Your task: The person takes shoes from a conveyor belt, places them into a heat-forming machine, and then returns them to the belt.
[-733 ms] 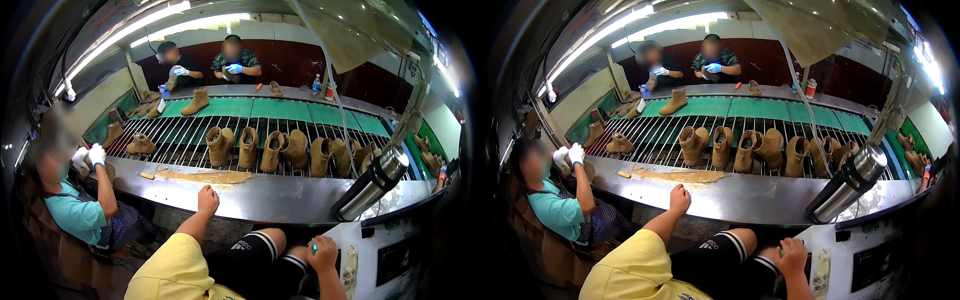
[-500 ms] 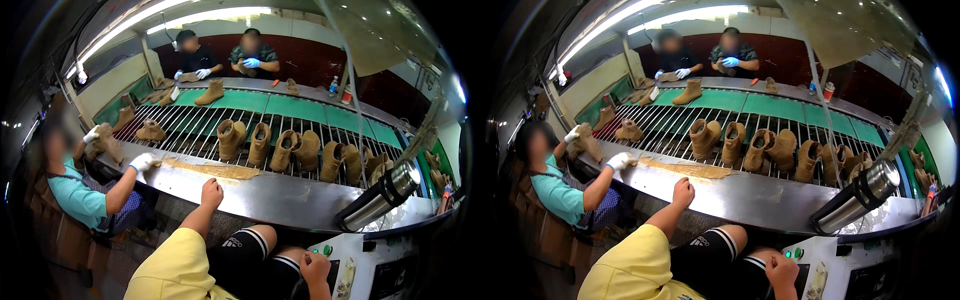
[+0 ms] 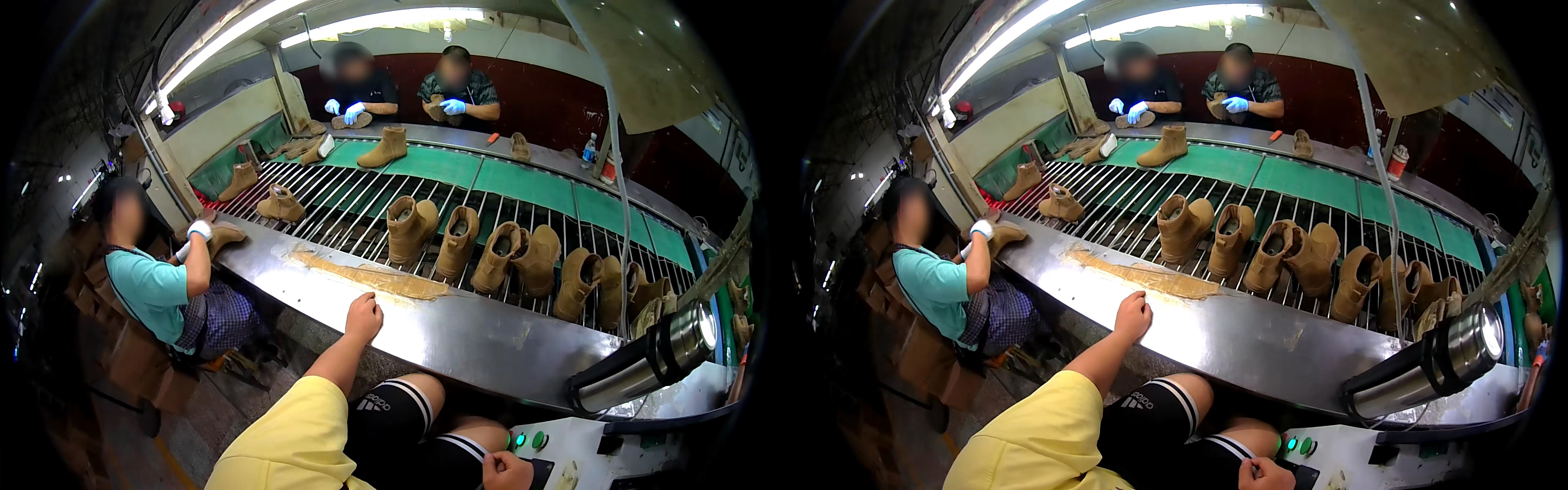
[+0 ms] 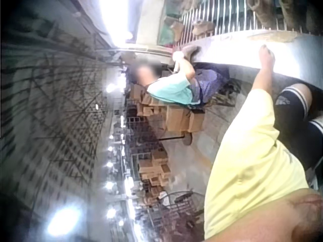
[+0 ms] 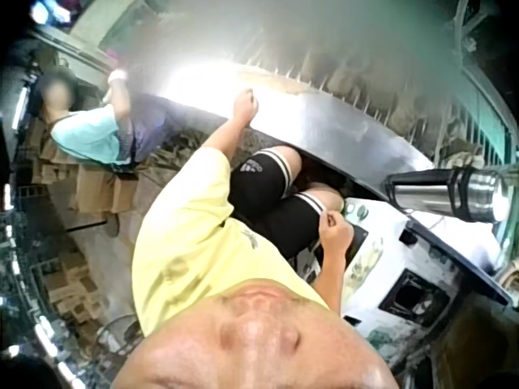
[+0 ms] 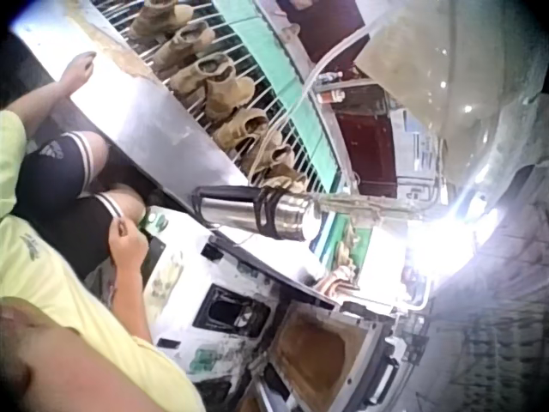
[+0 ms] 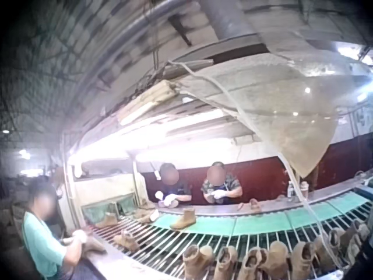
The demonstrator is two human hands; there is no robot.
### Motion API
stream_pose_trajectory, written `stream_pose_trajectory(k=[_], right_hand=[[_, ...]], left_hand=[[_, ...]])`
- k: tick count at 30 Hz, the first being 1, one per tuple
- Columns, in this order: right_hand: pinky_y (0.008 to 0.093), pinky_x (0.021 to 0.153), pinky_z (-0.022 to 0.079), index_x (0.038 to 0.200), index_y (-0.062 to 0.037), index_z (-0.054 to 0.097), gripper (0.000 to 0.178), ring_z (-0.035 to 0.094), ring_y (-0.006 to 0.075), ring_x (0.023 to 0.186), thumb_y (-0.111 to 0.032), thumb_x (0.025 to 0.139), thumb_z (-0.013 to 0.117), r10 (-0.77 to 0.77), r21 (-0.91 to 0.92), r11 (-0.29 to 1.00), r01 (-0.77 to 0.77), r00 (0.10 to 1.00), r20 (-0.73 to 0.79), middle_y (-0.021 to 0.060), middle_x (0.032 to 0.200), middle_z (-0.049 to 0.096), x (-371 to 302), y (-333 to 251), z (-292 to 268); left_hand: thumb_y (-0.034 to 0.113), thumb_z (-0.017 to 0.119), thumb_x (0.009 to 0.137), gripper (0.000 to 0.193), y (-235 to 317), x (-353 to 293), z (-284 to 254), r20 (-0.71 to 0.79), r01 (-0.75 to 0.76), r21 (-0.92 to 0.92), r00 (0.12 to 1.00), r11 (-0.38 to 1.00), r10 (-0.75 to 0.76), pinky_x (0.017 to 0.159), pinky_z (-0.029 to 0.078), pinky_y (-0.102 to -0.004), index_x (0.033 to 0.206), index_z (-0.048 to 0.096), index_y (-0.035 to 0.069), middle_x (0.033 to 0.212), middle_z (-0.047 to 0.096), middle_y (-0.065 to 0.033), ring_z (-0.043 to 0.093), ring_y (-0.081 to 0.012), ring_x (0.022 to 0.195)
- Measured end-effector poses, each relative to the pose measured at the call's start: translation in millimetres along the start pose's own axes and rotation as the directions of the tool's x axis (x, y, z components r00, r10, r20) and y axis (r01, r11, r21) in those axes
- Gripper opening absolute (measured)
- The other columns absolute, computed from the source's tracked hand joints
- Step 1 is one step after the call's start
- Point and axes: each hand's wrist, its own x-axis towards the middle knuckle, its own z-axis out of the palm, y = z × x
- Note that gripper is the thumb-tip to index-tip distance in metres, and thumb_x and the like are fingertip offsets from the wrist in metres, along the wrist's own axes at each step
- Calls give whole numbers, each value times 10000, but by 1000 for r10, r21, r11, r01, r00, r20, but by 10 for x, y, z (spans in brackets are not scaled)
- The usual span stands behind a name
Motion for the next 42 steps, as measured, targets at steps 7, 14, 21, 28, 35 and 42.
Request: stream_pose_trajectory(k=[7,14,21,28,35,42], right_hand=[[364,507,447,740,-40,651,235,556,300,519,-255,835,649,121,-38,992,-120,993,12,121,577,571,7,-33,-69],[370,517,455,728,-43,649,232,577,308,542,-255,822,660,130,-106,986,-128,991,15,128,587,583,9,-61,-50],[377,510,449,695,-49,637,262,569,317,535,-275,829,648,87,-136,987,-84,996,13,128,583,582,-56,-91,44],[390,489,425,626,-50,574,304,535,334,512,-264,832,639,27,-178,984,-24,1000,12,138,559,543,-100,-106,50],[417,476,410,605,-59,549,299,514,356,499,-250,815,642,0,-197,980,2,1000,8,152,535,507,-116,-125,95],[409,499,447,647,-64,597,240,561,356,536,-248,792,651,-33,-161,987,30,999,-21,157,580,563,-129,-146,110]], left_hand=[[71,587,752,133,23,53,-70,34,-24,-12,999,1000,24,840,476,-421,798,638,-43,1030,638,-186,601,-355,906],[69,604,736,109,-81,20,-43,-2,-46,-13,999,999,46,812,482,-424,756,625,-36,1004,641,-182,601,-346,901],[83,609,733,124,-65,40,-98,11,-12,-59,1000,998,13,828,480,-421,748,633,-37,1004,647,-184,605,-342,922],[109,611,737,146,-79,29,-153,18,13,-56,1000,998,-12,847,473,-428,736,637,-34,1017,646,-187,607,-344,933],[128,601,748,164,-122,38,-151,40,20,-44,999,999,-18,853,475,-426,743,644,-30,1033,643,-192,604,-350,944],[133,590,756,174,-202,18,-148,41,-16,-31,999,999,17,866,476,-421,753,650,-30,1043,642,-198,606,-350,944]])
